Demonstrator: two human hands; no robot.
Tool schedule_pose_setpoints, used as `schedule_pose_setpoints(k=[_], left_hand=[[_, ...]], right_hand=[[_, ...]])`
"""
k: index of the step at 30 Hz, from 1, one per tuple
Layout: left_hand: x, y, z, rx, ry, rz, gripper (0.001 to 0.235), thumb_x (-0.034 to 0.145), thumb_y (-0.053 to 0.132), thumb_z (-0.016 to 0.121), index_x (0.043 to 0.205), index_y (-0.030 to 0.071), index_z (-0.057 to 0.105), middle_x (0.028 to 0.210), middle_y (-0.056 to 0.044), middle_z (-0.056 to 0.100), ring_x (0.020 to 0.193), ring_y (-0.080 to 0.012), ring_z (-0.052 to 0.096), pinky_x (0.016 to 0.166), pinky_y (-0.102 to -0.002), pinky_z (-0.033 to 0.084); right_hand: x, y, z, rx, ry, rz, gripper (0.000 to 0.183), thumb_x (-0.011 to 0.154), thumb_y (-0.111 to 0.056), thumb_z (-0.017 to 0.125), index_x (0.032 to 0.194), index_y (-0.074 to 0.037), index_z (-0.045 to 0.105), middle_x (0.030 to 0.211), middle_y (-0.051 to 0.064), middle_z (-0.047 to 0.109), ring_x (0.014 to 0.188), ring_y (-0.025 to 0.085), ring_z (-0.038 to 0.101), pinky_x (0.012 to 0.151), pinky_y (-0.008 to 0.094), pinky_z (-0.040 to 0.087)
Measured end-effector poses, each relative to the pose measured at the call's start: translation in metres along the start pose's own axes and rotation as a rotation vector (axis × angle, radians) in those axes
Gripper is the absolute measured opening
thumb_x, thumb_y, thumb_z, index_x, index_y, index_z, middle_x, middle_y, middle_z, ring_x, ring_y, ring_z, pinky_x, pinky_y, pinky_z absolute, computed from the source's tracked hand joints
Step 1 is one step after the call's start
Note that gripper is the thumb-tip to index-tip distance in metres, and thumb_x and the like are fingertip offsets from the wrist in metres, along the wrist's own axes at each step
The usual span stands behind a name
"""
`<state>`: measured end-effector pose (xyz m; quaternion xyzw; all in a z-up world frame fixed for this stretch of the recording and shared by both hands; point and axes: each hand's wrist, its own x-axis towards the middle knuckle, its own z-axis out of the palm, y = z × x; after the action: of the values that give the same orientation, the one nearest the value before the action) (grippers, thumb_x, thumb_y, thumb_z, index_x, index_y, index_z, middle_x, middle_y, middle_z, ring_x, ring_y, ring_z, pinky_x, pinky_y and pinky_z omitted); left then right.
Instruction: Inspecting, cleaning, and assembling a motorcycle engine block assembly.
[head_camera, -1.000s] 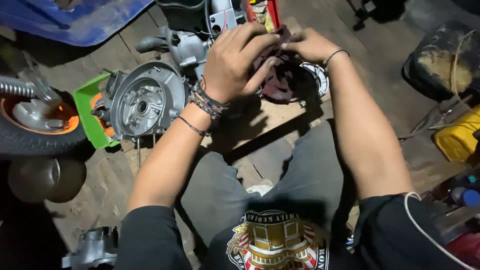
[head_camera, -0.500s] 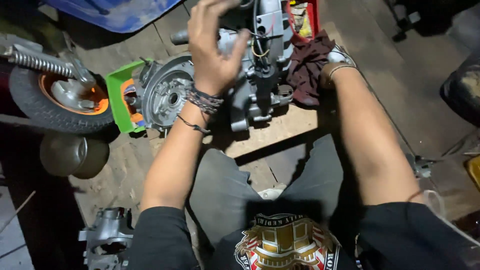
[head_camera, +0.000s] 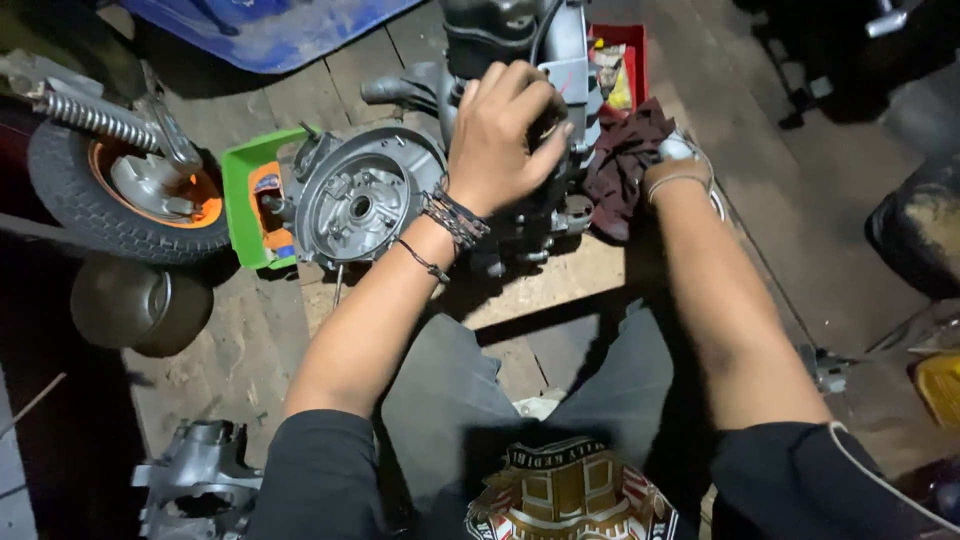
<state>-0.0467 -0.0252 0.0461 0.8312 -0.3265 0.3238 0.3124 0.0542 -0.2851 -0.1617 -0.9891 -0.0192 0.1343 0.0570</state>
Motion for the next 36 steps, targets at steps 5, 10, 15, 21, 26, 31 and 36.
schedule_pose_setpoints(k=[5, 10, 15, 21, 26, 31, 36], left_hand=[[-0.001, -0.001, -0.001, -0.046, 0.008, -0.052, 0.016, 0.083, 0.014, 0.072, 0.093, 0.007, 0.064, 0.098, -0.004, 0.059, 0.086, -0.0227, 0.053, 0.081, -0.034, 0.042], [-0.003, -0.004, -0.001, -0.072, 0.033, -0.067, 0.014, 0.083, 0.014, 0.072, 0.093, 0.007, 0.064, 0.095, -0.003, 0.06, 0.083, -0.0213, 0.052, 0.081, -0.033, 0.042], [-0.005, -0.001, -0.003, -0.087, 0.03, -0.072, 0.013, 0.084, 0.013, 0.071, 0.094, 0.007, 0.066, 0.096, -0.003, 0.06, 0.084, -0.0214, 0.054, 0.082, -0.033, 0.044], [-0.007, -0.002, -0.003, -0.08, 0.024, -0.065, 0.013, 0.084, 0.014, 0.071, 0.094, 0.007, 0.065, 0.095, -0.003, 0.06, 0.084, -0.0212, 0.053, 0.082, -0.033, 0.044], [-0.005, 0.002, -0.007, -0.083, 0.014, -0.08, 0.011, 0.085, 0.013, 0.071, 0.093, 0.008, 0.066, 0.095, -0.002, 0.059, 0.084, -0.0208, 0.053, 0.082, -0.033, 0.043], [-0.011, -0.018, 0.009, -0.095, 0.041, -0.03, 0.012, 0.087, 0.026, 0.073, 0.091, 0.019, 0.064, 0.091, -0.001, 0.061, 0.085, -0.0261, 0.06, 0.072, -0.037, 0.045], [-0.012, -0.018, 0.008, -0.099, 0.038, -0.026, 0.013, 0.088, 0.027, 0.073, 0.092, 0.018, 0.064, 0.092, -0.002, 0.061, 0.086, -0.0274, 0.061, 0.074, -0.038, 0.047]], right_hand=[[0.016, -0.005, -0.001, -0.003, 0.132, -0.005, 0.056, 0.096, -0.04, 0.042, 0.138, -0.007, 0.06, 0.126, 0.023, 0.058, 0.106, 0.04, 0.058, 0.095, 0.047, 0.04], [0.013, -0.006, 0.006, 0.003, 0.247, 0.002, 0.059, 0.099, -0.046, 0.04, 0.139, -0.008, 0.06, 0.126, 0.023, 0.057, 0.107, 0.04, 0.056, 0.094, 0.049, 0.038], [0.028, 0.044, 0.073, 0.006, 0.321, 0.011, 0.061, 0.1, -0.051, 0.039, 0.139, -0.009, 0.06, 0.127, 0.023, 0.055, 0.107, 0.04, 0.055, 0.094, 0.05, 0.037], [0.022, 0.082, 0.109, 0.097, -0.066, 0.562, 0.054, 0.099, -0.029, 0.041, 0.131, 0.004, 0.068, 0.132, 0.019, 0.069, 0.116, 0.036, 0.067, 0.095, 0.044, 0.05], [-0.003, 0.055, 0.074, -0.042, -0.174, 0.324, 0.049, 0.103, -0.024, 0.038, 0.127, 0.003, 0.071, 0.132, 0.022, 0.069, 0.12, 0.04, 0.066, 0.096, 0.054, 0.049], [0.021, 0.075, 0.096, -0.105, -0.179, 0.179, 0.04, 0.099, -0.011, 0.043, 0.116, 0.004, 0.076, 0.116, 0.026, 0.075, 0.112, 0.044, 0.07, 0.09, 0.065, 0.051], [0.036, 0.071, 0.087, -0.119, -0.222, 0.141, 0.036, 0.092, -0.016, 0.052, 0.109, 0.003, 0.077, 0.107, 0.022, 0.076, 0.101, 0.04, 0.07, 0.087, 0.057, 0.053]])
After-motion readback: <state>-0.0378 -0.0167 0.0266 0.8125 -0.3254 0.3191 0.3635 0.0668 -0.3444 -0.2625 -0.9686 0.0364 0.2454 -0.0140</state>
